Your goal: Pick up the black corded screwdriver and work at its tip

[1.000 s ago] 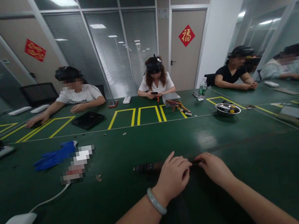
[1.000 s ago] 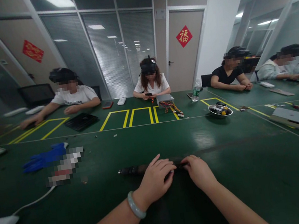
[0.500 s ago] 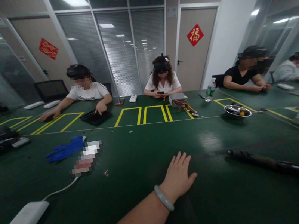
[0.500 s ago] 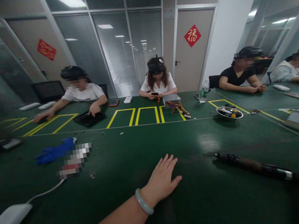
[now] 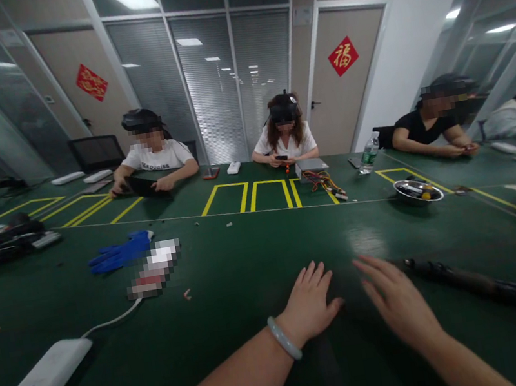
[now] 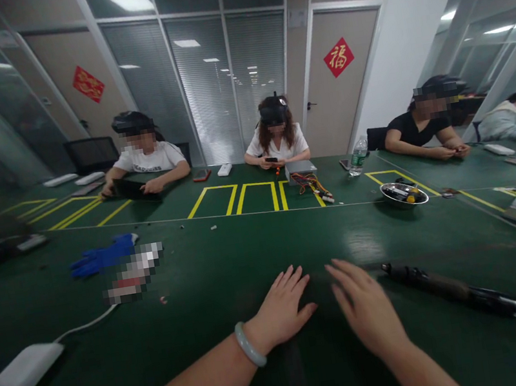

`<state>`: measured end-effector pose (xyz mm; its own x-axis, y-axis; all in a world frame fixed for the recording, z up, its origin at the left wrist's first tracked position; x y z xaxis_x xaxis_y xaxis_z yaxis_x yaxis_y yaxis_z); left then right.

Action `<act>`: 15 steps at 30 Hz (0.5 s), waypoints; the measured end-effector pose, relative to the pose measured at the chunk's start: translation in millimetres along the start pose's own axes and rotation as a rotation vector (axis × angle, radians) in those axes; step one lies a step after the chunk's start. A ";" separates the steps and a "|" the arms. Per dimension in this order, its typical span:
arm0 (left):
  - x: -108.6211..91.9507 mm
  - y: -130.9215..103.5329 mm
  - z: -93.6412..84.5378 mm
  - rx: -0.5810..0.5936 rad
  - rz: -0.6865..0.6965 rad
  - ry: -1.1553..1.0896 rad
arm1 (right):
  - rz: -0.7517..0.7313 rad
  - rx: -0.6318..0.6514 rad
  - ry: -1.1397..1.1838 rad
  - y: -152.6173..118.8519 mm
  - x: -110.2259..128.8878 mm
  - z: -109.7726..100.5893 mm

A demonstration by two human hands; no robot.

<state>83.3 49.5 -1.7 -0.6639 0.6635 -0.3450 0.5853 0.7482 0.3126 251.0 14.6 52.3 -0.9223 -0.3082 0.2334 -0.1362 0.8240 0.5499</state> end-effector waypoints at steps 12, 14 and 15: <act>5.5 -3.1 19.0 0.049 0.096 0.117 | -0.286 0.430 0.339 -8.9 104.8 54.4; 0.6 -1.8 9.7 0.042 0.104 0.076 | -0.267 0.401 0.267 -2.0 77.7 51.4; 0.3 -0.8 3.5 0.016 0.078 0.054 | -0.228 0.350 0.219 3.6 57.6 46.2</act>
<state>84.2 49.1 -5.1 -0.6399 0.7187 -0.2720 0.6431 0.6946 0.3224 180.7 21.8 30.6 -0.7620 -0.5616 0.3223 -0.4746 0.8230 0.3121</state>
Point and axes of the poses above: each hand's wrist, its own y-axis towards the middle knuckle, its own z-axis out of the palm, x = y × z, the point moved 7 cm from there along y, towards the middle knuckle, and after that the axes turned 9 degrees about -x, right-handed, at the moved point
